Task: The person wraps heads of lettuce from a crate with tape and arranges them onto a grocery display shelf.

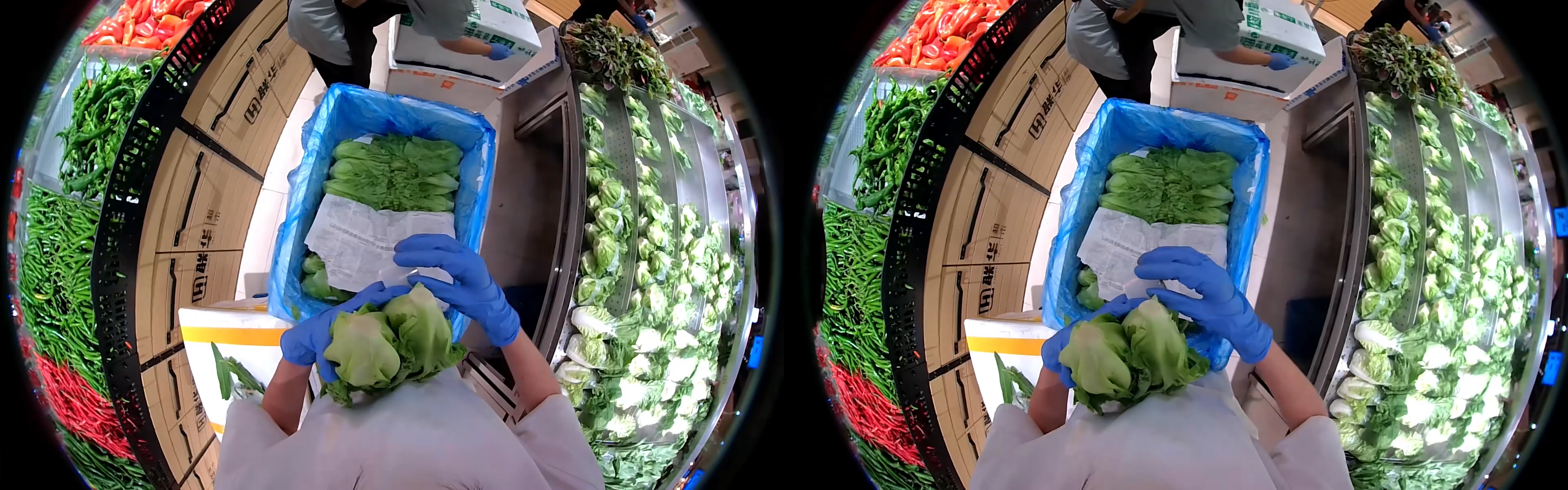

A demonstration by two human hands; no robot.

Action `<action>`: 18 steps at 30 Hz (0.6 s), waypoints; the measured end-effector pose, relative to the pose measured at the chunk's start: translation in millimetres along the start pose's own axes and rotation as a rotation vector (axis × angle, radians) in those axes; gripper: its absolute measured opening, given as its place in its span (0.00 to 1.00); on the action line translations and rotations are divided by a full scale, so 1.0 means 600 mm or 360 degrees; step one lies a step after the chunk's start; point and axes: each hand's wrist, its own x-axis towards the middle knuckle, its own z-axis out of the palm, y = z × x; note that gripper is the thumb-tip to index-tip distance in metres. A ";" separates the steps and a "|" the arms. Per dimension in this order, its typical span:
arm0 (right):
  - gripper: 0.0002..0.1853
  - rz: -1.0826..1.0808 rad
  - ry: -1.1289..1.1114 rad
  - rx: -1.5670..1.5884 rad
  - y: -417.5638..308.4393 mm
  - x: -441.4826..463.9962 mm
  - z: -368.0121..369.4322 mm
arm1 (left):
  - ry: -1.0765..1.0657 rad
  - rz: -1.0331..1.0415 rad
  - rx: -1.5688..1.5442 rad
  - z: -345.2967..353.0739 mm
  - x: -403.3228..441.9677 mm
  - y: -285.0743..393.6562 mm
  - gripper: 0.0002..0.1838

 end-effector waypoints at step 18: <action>0.03 0.0715 -0.0051 0.0284 0.064 0.032 0.013 | -0.0554 -0.0198 0.0773 -0.048 0.072 -0.007 0.65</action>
